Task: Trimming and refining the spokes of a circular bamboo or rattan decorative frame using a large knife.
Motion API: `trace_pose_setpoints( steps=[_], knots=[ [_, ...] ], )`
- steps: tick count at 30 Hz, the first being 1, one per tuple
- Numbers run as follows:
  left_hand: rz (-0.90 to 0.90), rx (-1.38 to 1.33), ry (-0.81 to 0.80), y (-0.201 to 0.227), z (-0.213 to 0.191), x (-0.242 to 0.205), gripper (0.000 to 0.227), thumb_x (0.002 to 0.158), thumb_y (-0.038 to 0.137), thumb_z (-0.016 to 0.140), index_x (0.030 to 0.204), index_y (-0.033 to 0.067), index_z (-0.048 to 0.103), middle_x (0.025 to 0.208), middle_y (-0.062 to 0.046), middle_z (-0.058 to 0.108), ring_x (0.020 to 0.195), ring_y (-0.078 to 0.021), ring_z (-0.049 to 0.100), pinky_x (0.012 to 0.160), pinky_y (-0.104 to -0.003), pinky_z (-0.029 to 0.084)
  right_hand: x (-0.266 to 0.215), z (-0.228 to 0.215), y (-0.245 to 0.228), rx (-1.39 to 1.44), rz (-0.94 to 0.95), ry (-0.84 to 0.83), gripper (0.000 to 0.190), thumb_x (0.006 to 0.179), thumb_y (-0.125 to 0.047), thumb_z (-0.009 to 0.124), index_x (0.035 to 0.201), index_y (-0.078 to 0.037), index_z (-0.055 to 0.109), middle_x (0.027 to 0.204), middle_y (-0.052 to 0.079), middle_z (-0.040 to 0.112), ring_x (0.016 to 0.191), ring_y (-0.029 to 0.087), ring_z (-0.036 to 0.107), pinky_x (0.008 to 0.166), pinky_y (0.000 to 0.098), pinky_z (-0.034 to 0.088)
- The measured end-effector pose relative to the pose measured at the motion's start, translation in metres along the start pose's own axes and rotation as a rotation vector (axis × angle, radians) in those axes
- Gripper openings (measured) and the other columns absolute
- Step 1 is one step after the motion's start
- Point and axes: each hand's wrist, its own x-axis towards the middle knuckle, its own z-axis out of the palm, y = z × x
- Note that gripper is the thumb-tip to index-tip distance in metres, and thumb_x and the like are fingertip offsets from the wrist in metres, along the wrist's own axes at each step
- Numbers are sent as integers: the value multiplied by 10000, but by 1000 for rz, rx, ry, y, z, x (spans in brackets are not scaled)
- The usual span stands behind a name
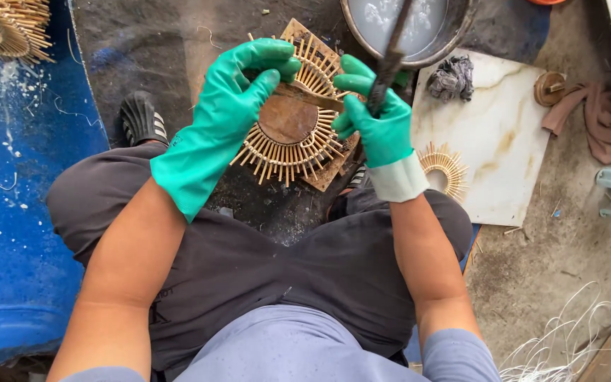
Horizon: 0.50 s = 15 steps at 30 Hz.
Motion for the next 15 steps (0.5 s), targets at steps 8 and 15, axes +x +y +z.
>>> trace_pose_setpoints(
  steps=[8,15],
  knots=[
    [17,83,73,-8,1,6,298,1099,-61,565,1387,6,596,1271,-90,710,1186,-183,705,1029,-321,590,-13,18,-38,-131,-196,-38,401,1021,-39,678,1400,-60,548,1431,130,611,842,108,703,728,241,597],
    [120,20,-37,-14,10,-2,355,1103,-95,510,1441,4,545,1370,-93,659,1311,-196,665,1171,-341,545,-11,17,-7,-247,58,0,466,1051,-211,667,1472,-47,554,1362,110,684,790,75,677,669,223,554]
  ],
)
